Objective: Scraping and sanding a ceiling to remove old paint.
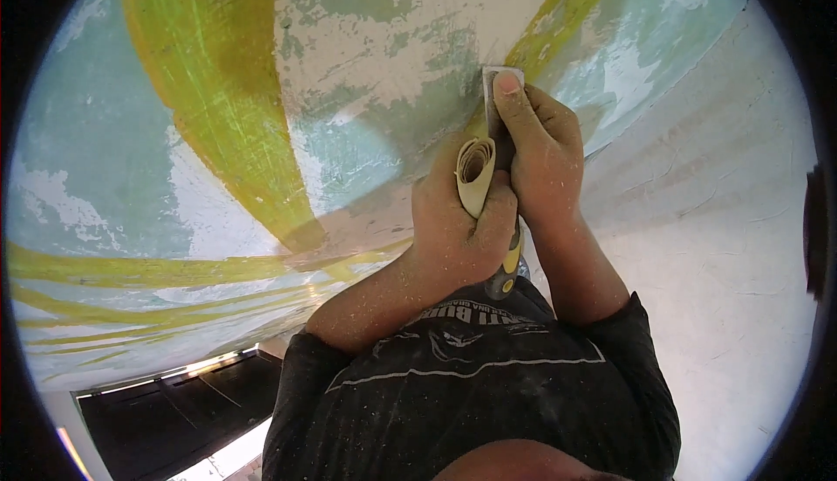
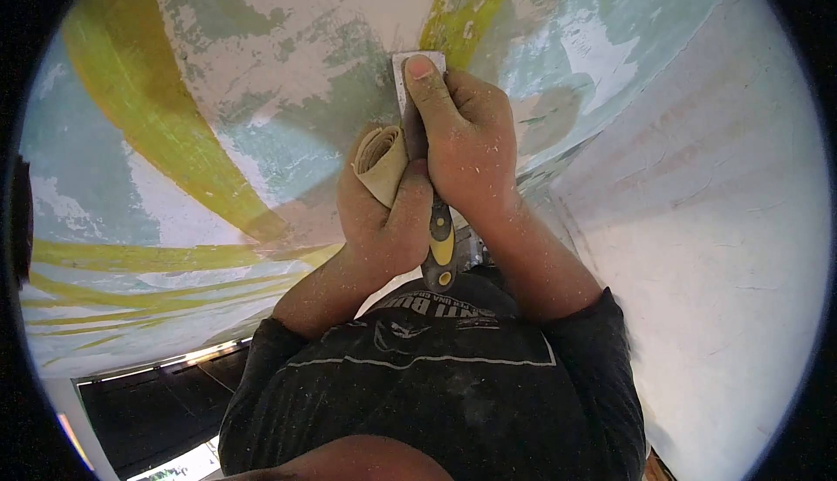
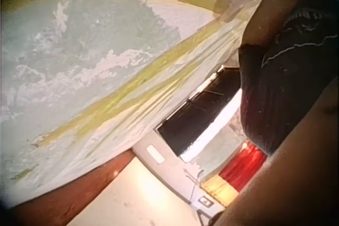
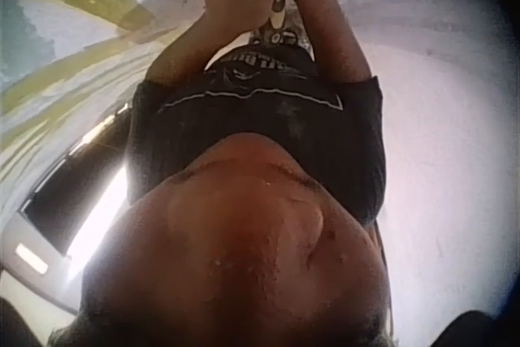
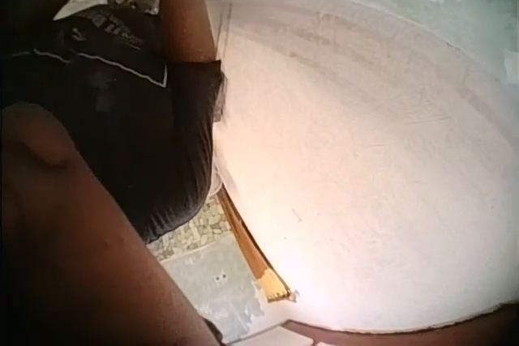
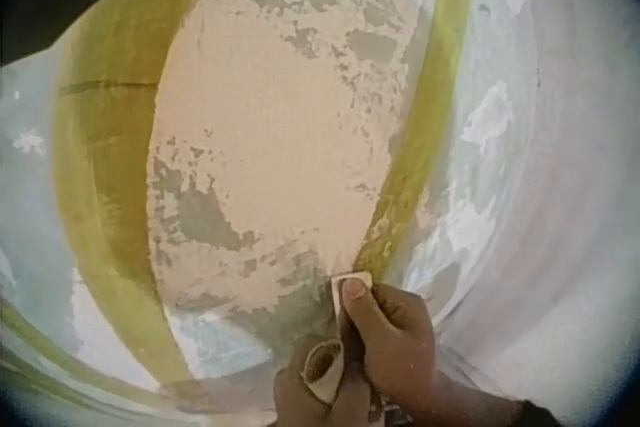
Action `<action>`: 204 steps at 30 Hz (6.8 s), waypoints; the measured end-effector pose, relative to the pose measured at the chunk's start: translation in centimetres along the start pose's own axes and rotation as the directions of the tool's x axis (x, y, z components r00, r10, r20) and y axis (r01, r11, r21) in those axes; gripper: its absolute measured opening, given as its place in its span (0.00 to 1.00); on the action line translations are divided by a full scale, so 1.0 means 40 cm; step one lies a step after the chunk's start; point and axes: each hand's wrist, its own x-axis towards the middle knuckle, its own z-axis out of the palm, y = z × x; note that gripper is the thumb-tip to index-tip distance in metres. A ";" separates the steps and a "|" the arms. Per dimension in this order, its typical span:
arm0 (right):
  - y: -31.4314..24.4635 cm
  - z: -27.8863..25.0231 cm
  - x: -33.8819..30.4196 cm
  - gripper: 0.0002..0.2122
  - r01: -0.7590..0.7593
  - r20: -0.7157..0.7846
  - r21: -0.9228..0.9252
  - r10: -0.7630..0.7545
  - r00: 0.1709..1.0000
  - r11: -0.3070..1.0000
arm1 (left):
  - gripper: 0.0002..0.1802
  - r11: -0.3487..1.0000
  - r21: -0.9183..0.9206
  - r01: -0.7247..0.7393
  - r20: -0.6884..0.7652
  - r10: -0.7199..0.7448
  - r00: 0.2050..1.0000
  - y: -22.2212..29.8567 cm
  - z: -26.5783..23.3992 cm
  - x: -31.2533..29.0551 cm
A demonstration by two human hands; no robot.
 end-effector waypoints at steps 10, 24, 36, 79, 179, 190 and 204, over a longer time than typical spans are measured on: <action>-0.061 0.023 0.039 0.23 0.178 -0.119 -0.064 -0.185 0.976 0.982 | 0.09 0.992 0.049 -0.114 -0.015 0.115 0.993 0.045 -0.010 0.067; 0.005 0.029 -0.018 0.17 0.064 -0.043 0.090 -0.060 0.997 0.994 | 0.10 1.000 -0.002 0.024 -0.064 -0.024 0.998 -0.017 0.003 -0.051; 0.016 0.012 -0.007 0.18 0.076 0.033 -0.040 -0.074 0.997 0.996 | 0.10 1.000 0.015 -0.018 -0.101 0.020 0.995 -0.036 0.018 -0.053; 0.125 -0.005 -0.129 0.14 -0.114 0.249 0.272 0.044 0.968 0.955 | 0.16 0.999 0.030 0.043 -0.116 -0.039 0.992 -0.099 0.003 -0.123; 0.107 0.076 0.053 0.22 0.846 0.001 -0.456 -0.951 0.310 0.276 | 0.23 0.984 -0.132 0.122 -0.227 -0.150 0.962 -0.142 -0.222 -0.158; 0.094 0.053 0.032 0.14 0.845 0.031 -0.440 -0.936 0.351 0.303 | 0.24 0.986 -0.152 0.069 -0.226 -0.103 0.969 -0.149 -0.224 -0.164; 0.070 0.061 0.036 0.13 0.827 0.063 -0.496 -0.938 0.340 0.266 | 0.23 0.989 -0.130 0.073 -0.240 -0.102 0.965 -0.148 -0.224 -0.164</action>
